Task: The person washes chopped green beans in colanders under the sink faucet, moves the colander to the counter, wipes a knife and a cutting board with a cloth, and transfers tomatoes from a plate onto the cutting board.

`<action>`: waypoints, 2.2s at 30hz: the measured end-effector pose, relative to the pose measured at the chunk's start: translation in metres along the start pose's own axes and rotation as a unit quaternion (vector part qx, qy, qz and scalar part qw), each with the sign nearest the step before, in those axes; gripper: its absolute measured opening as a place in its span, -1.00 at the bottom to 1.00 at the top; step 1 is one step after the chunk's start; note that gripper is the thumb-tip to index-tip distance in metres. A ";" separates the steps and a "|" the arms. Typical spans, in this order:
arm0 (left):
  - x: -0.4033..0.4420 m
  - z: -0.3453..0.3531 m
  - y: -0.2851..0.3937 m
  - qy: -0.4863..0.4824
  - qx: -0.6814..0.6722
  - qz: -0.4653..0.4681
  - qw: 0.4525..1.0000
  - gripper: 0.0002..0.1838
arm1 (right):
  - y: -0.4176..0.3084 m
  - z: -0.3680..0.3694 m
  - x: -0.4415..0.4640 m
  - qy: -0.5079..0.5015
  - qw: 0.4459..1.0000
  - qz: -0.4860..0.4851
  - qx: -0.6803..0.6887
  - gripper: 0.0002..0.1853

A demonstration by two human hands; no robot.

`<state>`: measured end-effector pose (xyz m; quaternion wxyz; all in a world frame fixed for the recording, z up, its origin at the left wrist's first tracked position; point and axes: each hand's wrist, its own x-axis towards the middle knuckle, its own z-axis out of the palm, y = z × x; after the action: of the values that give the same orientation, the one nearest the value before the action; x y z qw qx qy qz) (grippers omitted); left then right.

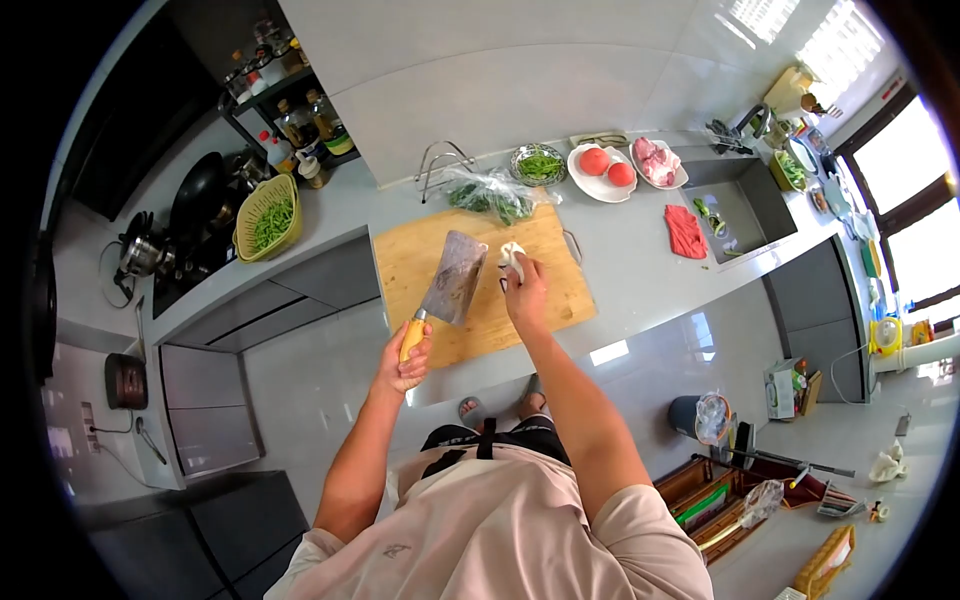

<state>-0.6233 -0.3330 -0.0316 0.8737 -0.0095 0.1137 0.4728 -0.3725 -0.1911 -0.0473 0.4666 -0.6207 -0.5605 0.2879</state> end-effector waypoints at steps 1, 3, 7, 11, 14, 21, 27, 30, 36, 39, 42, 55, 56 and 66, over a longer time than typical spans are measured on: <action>0.000 -0.003 0.000 0.008 0.001 0.001 1.000 -0.53 | -0.019 -0.004 -0.002 -0.015 1.000 -0.022 -0.002 -0.64; 0.003 -0.005 0.001 0.023 0.003 0.001 1.000 -0.52 | -0.050 -0.008 -0.005 -0.044 0.997 -0.064 -0.006 -0.65; 0.009 -0.001 0.002 0.022 0.033 -0.015 0.999 -0.52 | -0.025 0.012 0.010 -0.063 0.989 -0.119 -0.066 -0.66; 0.022 0.006 0.003 0.022 0.000 0.018 1.000 -0.53 | -0.040 -0.001 -0.003 -0.064 0.991 -0.107 -0.050 -0.66; 0.032 0.004 0.002 0.011 -0.013 0.032 0.999 -0.53 | -0.047 0.003 -0.034 -0.146 0.957 -0.249 -0.003 -0.61; 0.019 -0.006 0.017 0.053 0.054 0.052 0.996 -0.52 | -0.001 0.016 -0.039 -0.137 0.983 -0.114 -0.035 -0.63; -0.003 -0.028 0.027 0.111 0.026 0.121 0.986 -0.49 | 0.000 0.036 -0.080 -0.227 0.919 -0.285 -0.149 -0.60; -0.008 -0.035 0.027 0.110 0.000 0.133 0.985 -0.51 | 0.004 0.054 -0.087 -0.244 0.903 -0.324 -0.145 -0.65; 0.002 -0.043 0.019 0.089 -0.010 0.099 0.991 -0.48 | 0.047 0.013 -0.002 -0.083 0.944 -0.172 -0.268 -0.58; 0.016 -0.046 0.012 0.083 -0.036 0.097 0.991 -0.46 | 0.031 -0.008 0.014 -0.063 0.958 -0.124 -0.251 -0.54; 0.030 -0.051 0.010 0.089 -0.058 0.107 0.989 -0.43 | 0.022 0.010 0.006 -0.128 0.957 -0.178 -0.188 -0.54; 0.039 -0.042 0.038 0.367 0.334 0.106 0.862 -0.45 | 0.026 0.011 0.043 -0.124 0.964 -0.135 -0.192 -0.56; 0.045 -0.040 0.037 0.382 0.348 0.103 0.850 -0.46 | 0.024 0.021 0.041 -0.140 0.960 -0.158 -0.183 -0.56; 0.084 -0.010 0.033 0.432 0.829 0.086 0.344 -0.80 | 0.061 -0.012 0.085 -0.047 0.964 -0.069 -0.253 -0.57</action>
<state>-0.6085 -0.2463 -0.0557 0.2182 0.5267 0.8097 0.1392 -0.3184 -0.1078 -0.0837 0.2863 -0.6638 -0.6781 0.1325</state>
